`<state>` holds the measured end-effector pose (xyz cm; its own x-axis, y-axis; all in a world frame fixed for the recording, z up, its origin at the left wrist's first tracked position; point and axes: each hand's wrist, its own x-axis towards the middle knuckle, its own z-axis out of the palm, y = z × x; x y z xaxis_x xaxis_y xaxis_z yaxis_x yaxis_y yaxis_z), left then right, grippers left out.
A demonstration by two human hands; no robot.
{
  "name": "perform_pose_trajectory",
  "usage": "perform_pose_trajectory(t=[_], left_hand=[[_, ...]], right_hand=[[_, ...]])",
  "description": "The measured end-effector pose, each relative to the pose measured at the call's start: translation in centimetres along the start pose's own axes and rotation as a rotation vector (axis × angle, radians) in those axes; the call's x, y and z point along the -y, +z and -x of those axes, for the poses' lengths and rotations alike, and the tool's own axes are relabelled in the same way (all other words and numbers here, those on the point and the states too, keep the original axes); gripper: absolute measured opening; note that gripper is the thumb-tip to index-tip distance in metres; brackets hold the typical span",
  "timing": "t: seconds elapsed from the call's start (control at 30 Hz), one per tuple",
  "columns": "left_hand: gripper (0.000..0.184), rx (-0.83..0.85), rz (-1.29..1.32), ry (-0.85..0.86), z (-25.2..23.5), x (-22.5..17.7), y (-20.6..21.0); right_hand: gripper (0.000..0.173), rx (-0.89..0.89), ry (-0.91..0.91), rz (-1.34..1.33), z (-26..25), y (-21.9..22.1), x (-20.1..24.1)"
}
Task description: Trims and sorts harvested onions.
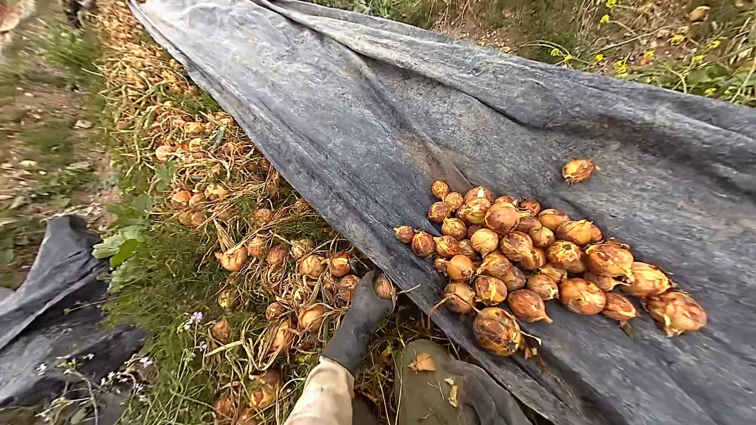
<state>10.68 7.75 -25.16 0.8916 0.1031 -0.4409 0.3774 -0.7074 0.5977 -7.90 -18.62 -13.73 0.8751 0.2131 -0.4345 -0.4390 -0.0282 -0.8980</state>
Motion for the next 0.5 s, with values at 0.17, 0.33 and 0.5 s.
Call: perform_pose_trajectory(t=[0.17, 0.33, 0.5], left_hand=[[0.096, -0.097, 0.243, 0.423, 13.2, -0.6, -5.2], [0.081, -0.105, 0.046, 0.606, 23.1, -2.9, -7.9], [0.088, 0.123, 0.014, 0.213, 29.0, -4.5, -8.8]], right_hand=[[0.05, -0.02, -0.089, 0.358, -3.9, -0.4, 1.8], [0.057, 0.186, -0.125, -0.005, -2.4, 5.6, 2.5], [0.051, 0.103, -0.151, 0.102, 1.0, 7.6, 3.9]])
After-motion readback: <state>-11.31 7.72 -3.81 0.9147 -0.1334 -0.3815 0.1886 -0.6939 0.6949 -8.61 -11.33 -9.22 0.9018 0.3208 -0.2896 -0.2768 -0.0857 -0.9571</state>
